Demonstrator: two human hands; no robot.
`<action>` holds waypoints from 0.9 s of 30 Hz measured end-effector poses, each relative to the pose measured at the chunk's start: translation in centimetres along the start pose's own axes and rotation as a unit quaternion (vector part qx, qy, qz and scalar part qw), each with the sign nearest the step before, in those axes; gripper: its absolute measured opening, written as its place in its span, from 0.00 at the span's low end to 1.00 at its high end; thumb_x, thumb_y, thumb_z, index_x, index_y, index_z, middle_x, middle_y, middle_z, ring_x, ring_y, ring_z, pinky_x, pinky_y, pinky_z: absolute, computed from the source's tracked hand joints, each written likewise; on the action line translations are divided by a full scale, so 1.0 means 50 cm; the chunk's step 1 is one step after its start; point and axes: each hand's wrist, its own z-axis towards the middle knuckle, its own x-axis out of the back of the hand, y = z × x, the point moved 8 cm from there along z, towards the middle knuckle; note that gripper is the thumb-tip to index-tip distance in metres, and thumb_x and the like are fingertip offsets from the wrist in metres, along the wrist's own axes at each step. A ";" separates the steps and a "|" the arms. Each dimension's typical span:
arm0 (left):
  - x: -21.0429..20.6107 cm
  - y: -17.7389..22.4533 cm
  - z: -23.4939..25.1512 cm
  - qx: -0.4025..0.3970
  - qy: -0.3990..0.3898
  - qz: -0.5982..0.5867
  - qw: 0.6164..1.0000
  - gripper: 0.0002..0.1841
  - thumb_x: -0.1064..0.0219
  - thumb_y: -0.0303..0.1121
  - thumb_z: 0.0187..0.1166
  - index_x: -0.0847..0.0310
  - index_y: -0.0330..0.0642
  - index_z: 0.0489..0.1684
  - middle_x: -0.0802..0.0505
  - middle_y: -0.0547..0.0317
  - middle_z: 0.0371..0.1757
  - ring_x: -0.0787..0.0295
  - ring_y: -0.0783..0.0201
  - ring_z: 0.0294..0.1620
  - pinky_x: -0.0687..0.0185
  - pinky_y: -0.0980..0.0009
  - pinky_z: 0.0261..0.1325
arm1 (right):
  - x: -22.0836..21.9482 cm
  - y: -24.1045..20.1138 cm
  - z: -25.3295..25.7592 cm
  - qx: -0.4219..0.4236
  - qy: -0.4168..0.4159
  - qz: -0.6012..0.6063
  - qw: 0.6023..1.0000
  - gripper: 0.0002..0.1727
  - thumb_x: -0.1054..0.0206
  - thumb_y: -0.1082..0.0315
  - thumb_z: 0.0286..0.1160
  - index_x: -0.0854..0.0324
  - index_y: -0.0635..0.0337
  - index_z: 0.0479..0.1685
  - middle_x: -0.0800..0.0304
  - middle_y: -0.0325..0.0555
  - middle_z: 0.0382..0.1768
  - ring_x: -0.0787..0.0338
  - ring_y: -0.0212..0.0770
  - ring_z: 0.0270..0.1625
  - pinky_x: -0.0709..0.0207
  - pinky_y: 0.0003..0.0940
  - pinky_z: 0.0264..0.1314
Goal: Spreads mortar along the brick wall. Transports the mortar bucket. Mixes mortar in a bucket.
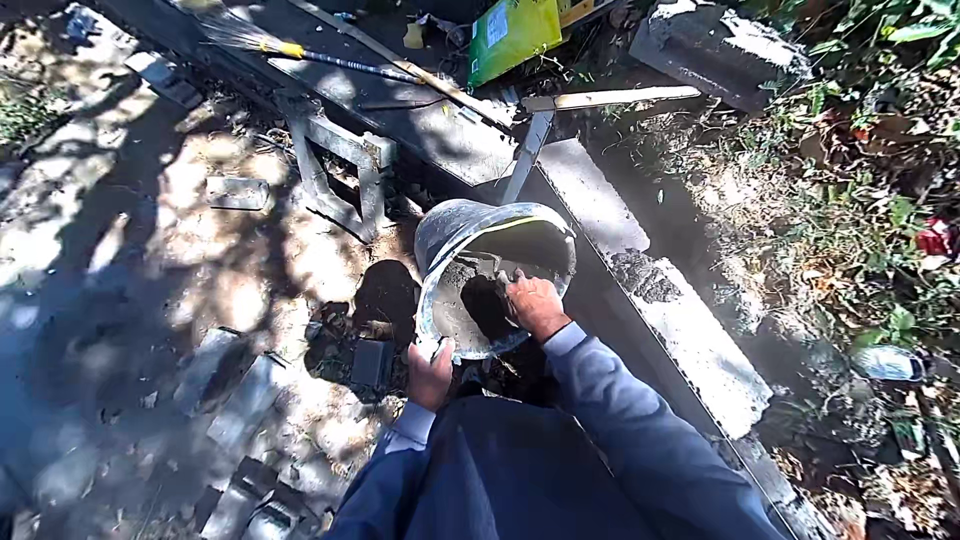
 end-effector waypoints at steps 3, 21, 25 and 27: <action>0.001 0.014 -0.002 -0.007 -0.008 0.009 1.000 0.23 0.33 0.27 0.68 0.23 0.15 0.58 0.10 0.37 0.48 0.11 0.65 0.50 0.17 0.71 0.60 | 0.003 0.043 0.008 -0.019 0.028 -0.016 0.999 0.22 0.35 0.60 0.80 0.17 0.65 0.67 0.20 0.70 0.70 0.14 0.70 0.64 0.22 0.66 0.61; -0.022 -0.036 -0.005 0.088 -0.042 -0.068 0.993 0.23 0.33 0.25 0.65 0.26 0.21 0.59 0.12 0.48 0.47 0.13 0.70 0.47 0.16 0.73 0.55 | -0.220 -0.051 0.029 0.072 -0.070 0.376 0.921 0.24 0.54 0.58 0.95 0.21 0.67 0.70 0.13 0.65 0.62 0.13 0.57 0.65 0.26 0.55 0.73; -0.024 -0.049 -0.005 0.093 -0.058 -0.107 0.988 0.20 0.34 0.23 0.62 0.25 0.24 0.54 0.11 0.54 0.42 0.12 0.74 0.43 0.14 0.75 0.51 | -0.222 -0.085 0.023 0.062 -0.080 0.443 0.891 0.23 0.55 0.60 0.95 0.23 0.66 0.72 0.15 0.63 0.63 0.14 0.52 0.64 0.25 0.50 0.71; -0.028 -0.059 -0.014 0.105 -0.057 -0.102 0.988 0.18 0.34 0.23 0.61 0.23 0.26 0.52 0.11 0.56 0.40 0.12 0.74 0.42 0.14 0.75 0.50 | -0.229 -0.093 0.022 0.058 -0.080 0.463 0.881 0.24 0.55 0.61 0.95 0.23 0.67 0.73 0.16 0.64 0.66 0.16 0.52 0.69 0.28 0.49 0.76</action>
